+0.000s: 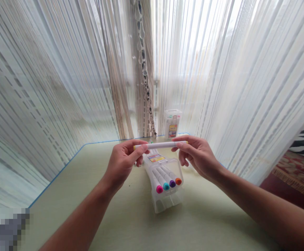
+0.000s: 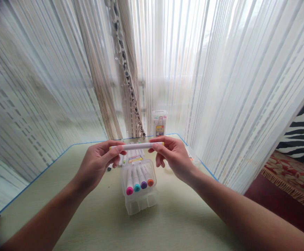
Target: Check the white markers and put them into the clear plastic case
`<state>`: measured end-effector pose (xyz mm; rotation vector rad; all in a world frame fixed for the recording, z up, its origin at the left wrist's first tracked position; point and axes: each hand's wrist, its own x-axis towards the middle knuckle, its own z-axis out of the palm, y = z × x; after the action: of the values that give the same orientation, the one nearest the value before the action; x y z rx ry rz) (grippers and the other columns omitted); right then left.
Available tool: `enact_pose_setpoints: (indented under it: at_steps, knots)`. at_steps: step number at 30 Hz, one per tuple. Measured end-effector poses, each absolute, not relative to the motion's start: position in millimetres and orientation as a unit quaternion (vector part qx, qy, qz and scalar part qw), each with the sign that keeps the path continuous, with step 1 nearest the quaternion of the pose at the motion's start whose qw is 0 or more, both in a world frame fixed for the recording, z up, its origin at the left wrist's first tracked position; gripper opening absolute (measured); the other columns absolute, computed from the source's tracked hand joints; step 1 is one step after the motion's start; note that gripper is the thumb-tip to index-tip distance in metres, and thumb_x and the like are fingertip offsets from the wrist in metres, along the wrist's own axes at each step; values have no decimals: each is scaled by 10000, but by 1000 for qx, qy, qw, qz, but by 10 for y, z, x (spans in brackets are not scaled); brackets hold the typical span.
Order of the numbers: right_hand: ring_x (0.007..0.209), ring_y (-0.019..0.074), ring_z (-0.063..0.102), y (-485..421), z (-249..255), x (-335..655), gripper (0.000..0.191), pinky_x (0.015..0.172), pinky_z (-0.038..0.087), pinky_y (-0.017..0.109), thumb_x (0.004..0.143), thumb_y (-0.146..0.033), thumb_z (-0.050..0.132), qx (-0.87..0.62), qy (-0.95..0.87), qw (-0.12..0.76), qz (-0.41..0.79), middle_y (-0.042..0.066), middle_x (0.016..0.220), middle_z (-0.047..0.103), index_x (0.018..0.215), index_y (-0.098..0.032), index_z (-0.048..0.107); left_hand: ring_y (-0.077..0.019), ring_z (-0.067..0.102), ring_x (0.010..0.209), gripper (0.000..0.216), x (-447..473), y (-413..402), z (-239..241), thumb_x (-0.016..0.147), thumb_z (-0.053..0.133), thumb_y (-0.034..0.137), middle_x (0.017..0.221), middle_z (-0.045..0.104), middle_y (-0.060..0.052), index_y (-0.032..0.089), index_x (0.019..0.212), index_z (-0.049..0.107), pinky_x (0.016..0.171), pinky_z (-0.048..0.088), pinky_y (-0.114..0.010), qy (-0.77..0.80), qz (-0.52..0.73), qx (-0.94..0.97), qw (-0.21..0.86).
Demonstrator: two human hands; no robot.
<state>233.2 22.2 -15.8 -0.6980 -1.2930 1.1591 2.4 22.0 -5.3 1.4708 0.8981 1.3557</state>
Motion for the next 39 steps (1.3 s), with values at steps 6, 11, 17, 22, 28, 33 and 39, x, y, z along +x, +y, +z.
enact_pose_setpoints:
  at_steps: [6, 11, 17, 22, 28, 33, 39]
  knots:
    - [396, 97, 576, 213, -145, 2348, 220, 351, 394, 210, 797, -324, 776, -285, -549, 599, 508, 54, 725, 740, 926, -145, 765, -102, 518, 510, 262, 17, 202, -32, 824, 730, 325, 721, 727, -74, 105, 964, 757, 473, 388, -227, 364, 553, 585, 469]
    - [390, 93, 577, 227, -158, 2343, 235, 343, 384, 196, 777, -331, 814, -295, -560, 591, 500, 41, 701, 726, 906, -146, 752, -90, 500, 500, 247, 24, 205, -40, 823, 737, 314, 706, 719, -55, 108, 960, 750, 471, 387, -220, 365, 547, 597, 459]
    - [378, 86, 566, 246, -192, 2343, 266, 328, 376, 182, 744, -345, 861, -301, -570, 590, 486, 16, 653, 700, 870, -148, 733, -73, 481, 465, 267, 53, 178, -10, 751, 813, 310, 594, 642, 5, 104, 904, 740, 447, 367, -201, 376, 539, 610, 443]
    - [380, 87, 563, 241, -180, 2340, 297, 324, 380, 187, 724, -353, 877, -306, -570, 590, 483, 27, 672, 714, 890, -147, 742, -74, 483, 462, 264, 56, 180, 1, 715, 837, 286, 610, 663, -5, 105, 885, 745, 442, 365, -203, 374, 544, 602, 449]
    - [373, 95, 549, 218, -161, 2328, 354, 320, 381, 194, 685, -344, 901, -317, -572, 591, 472, 0, 583, 669, 935, -144, 750, -82, 486, 470, 280, 48, 203, -21, 769, 803, 348, 664, 709, -49, 104, 897, 749, 446, 371, -217, 381, 545, 598, 448]
    - [375, 96, 547, 215, -159, 2330, 358, 323, 385, 200, 684, -345, 899, -321, -575, 588, 469, -8, 579, 658, 939, -145, 747, -95, 505, 489, 309, 40, 205, -24, 794, 777, 385, 686, 716, -72, 98, 906, 754, 454, 387, -225, 381, 546, 590, 456]
    - [380, 90, 556, 215, -158, 2331, 346, 334, 382, 197, 695, -339, 895, -314, -568, 589, 482, 24, 655, 706, 938, -144, 742, -95, 511, 497, 296, 42, 194, -16, 794, 773, 361, 695, 722, -78, 95, 923, 753, 466, 392, -222, 376, 550, 591, 455]
